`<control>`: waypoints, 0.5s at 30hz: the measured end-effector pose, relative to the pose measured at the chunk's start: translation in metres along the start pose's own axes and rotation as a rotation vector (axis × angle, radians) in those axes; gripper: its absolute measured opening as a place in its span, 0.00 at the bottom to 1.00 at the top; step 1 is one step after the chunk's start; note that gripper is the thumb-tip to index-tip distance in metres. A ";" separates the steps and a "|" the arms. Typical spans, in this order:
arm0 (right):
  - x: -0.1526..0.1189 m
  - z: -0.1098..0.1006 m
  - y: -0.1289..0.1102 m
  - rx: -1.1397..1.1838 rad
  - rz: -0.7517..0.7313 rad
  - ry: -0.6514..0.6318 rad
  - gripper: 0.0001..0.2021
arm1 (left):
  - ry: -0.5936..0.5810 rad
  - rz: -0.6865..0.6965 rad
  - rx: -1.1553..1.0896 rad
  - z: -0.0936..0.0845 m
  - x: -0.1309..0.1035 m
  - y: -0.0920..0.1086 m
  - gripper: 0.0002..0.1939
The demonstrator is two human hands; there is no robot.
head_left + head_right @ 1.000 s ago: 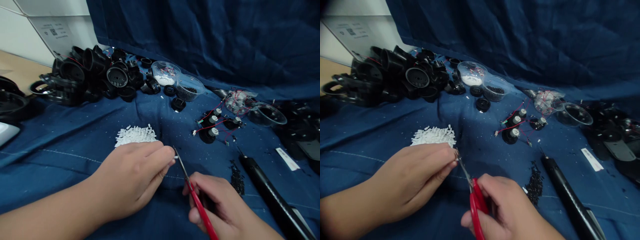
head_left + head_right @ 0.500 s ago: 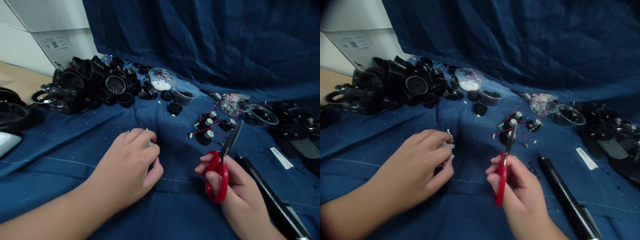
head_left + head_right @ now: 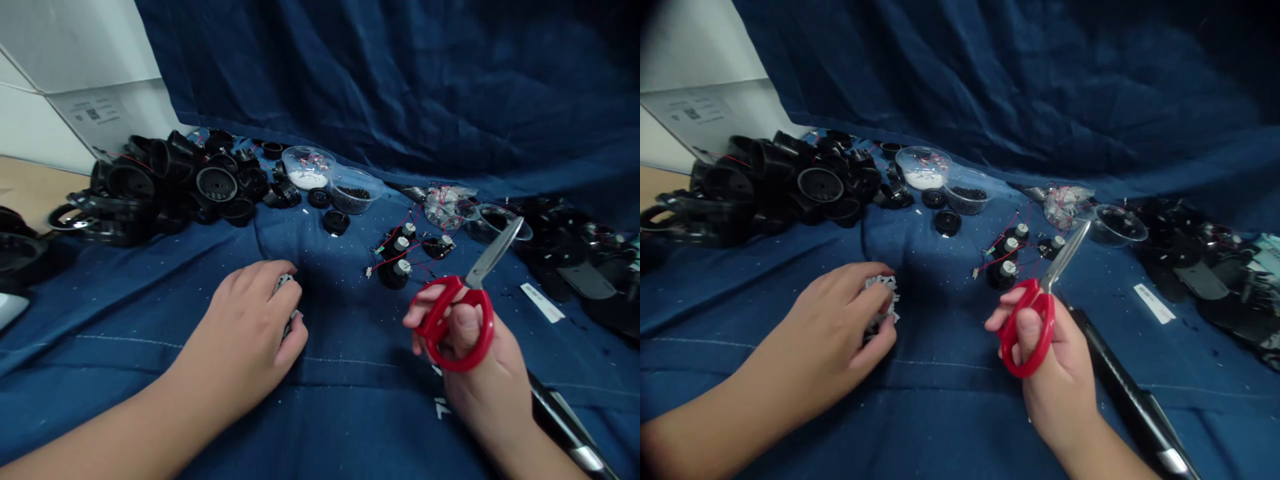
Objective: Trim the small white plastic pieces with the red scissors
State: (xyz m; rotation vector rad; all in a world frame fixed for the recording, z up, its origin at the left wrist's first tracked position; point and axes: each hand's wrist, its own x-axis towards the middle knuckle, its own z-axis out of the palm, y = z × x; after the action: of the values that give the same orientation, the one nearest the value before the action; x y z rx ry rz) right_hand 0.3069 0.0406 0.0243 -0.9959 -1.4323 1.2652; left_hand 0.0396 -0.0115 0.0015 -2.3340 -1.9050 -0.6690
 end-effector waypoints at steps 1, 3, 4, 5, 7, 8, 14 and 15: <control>-0.001 0.002 -0.001 0.000 0.019 0.007 0.15 | -0.009 0.007 -0.003 0.001 0.000 0.000 0.07; -0.005 0.005 -0.002 -0.002 0.064 0.024 0.15 | -0.025 0.009 -0.006 0.003 -0.001 0.000 0.09; -0.007 0.006 -0.002 0.003 0.070 0.019 0.15 | -0.028 0.005 -0.006 0.003 0.000 0.000 0.09; -0.009 0.005 -0.002 0.012 0.066 0.009 0.14 | -0.031 0.001 -0.004 0.004 0.000 -0.001 0.10; -0.015 0.003 -0.003 0.033 0.019 -0.005 0.11 | -0.031 -0.009 0.010 0.005 0.000 -0.001 0.10; -0.017 0.001 -0.004 0.031 -0.008 0.005 0.10 | -0.029 -0.015 0.022 0.005 0.000 -0.001 0.10; -0.015 -0.008 -0.021 0.013 -0.008 0.168 0.13 | -0.049 -0.032 0.063 0.006 -0.001 -0.001 0.11; -0.013 -0.010 -0.024 -0.007 0.013 0.170 0.14 | -0.050 -0.029 0.065 0.006 0.000 -0.001 0.11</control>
State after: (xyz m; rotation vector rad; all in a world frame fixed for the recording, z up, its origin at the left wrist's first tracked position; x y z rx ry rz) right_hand 0.3202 0.0274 0.0470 -1.0924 -1.3019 1.1570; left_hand 0.0400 -0.0096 -0.0047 -2.3098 -1.9535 -0.5468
